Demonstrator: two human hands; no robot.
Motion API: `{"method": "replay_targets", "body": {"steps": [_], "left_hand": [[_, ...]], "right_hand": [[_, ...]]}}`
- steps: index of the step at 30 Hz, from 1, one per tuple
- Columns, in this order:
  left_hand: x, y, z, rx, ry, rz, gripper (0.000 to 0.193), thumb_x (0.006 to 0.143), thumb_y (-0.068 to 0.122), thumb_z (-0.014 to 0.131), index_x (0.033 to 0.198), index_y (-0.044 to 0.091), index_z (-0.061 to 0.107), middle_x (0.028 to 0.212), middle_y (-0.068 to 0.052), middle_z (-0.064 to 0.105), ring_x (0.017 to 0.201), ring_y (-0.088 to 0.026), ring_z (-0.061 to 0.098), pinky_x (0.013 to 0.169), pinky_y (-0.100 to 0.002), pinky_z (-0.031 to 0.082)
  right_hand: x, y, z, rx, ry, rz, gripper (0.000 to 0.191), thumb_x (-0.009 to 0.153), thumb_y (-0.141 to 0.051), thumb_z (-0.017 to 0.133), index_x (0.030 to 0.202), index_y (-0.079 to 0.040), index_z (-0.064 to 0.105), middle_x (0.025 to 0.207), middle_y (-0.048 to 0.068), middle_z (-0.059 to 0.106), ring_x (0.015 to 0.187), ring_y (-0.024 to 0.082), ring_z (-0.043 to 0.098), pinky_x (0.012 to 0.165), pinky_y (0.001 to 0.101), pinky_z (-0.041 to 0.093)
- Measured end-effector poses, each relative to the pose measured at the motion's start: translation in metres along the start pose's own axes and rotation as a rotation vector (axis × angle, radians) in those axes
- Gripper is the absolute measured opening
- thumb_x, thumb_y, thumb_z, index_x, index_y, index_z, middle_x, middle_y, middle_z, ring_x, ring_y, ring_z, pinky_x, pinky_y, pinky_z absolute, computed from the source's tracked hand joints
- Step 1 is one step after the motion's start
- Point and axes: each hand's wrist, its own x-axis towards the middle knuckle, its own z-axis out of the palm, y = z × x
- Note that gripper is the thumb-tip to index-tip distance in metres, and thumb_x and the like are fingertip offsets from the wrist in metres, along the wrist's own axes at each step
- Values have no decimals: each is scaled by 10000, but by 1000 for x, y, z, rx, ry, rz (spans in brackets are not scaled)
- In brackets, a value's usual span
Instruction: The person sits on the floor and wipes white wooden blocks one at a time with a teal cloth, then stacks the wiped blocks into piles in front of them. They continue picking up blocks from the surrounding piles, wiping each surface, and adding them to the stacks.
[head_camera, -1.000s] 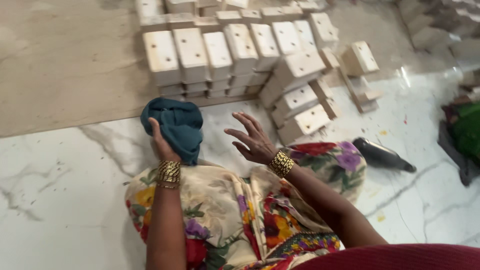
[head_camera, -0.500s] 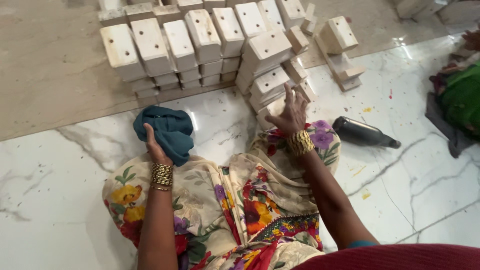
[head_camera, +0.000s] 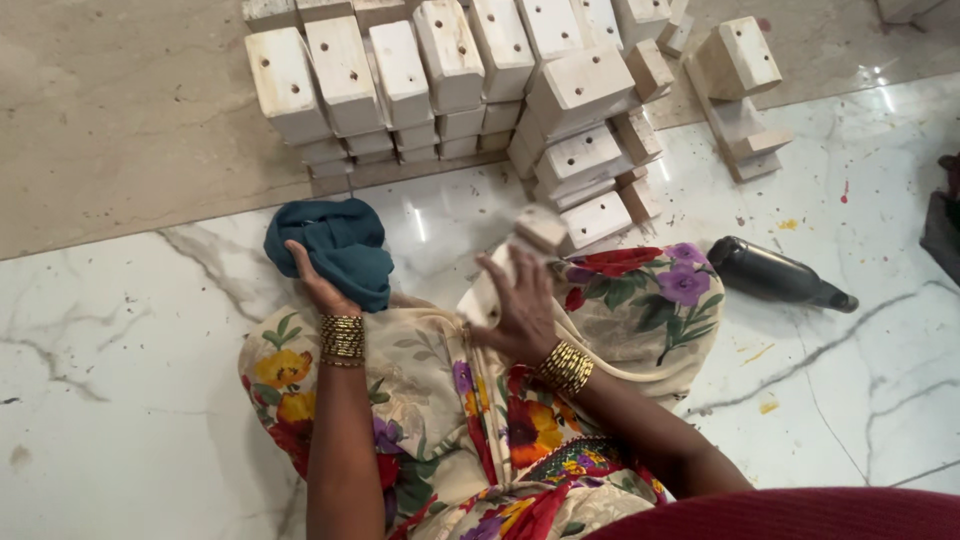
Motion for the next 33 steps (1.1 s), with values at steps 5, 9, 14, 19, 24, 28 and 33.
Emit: {"method": "replay_targets", "body": {"steps": [5,9,14,19,24,28,33], "left_hand": [[3,-8,-4,-30,-19,-36,773,975,553,619,1508,19,447,1488,-149,549,1318,-311,586,1139,-457,497],[1,-7,-6,15,-11,-30,782,956,572,602,1501,37,436,1473,-142,559,1312,-318,592,1123,-467,510],[-3,3,5,8,-74,-41,803,982,613,561,1515,27,433,1490,-152,540,1314,-323,573,1126,-473,492],[-34,-20,28,86,-307,-296,852,961,680,471,1531,53,377,1489,-148,517,1305,-318,574,1104,-495,497],[-51,-65,47,537,-598,-470,915,944,706,504,1564,43,386,1477,-156,547,1284,-286,576,1036,-444,477],[-45,-90,63,1379,-474,322,766,953,603,724,1502,111,520,1483,-136,608,1369,-298,611,1127,-411,528],[-49,-110,69,1803,-532,645,1088,600,403,929,1465,4,405,1315,-217,566,1185,-403,539,990,-493,469]], "right_hand": [[13,-8,46,178,-119,11,1092,692,-694,793,1556,-212,333,1542,376,274,1409,559,276,1096,702,290],[55,6,90,149,-75,85,1017,773,-696,741,1578,-232,328,1580,348,274,1463,543,255,1083,698,304],[88,17,93,228,-61,32,1076,772,-677,770,1619,-241,269,1620,296,257,1527,489,198,1153,650,285],[92,29,39,928,-240,-299,1169,830,-487,840,1660,-205,66,1715,257,85,1587,414,82,1265,545,179],[109,53,-3,717,-148,-284,685,813,-41,680,1457,-265,617,1702,171,437,1524,323,544,1184,420,555],[110,95,-5,218,25,-116,774,713,14,668,1429,-275,605,1570,190,456,1385,413,484,1082,451,487],[123,114,52,21,-57,-272,826,760,-64,703,1543,-265,534,1568,215,386,1423,479,389,1137,529,437]]}}
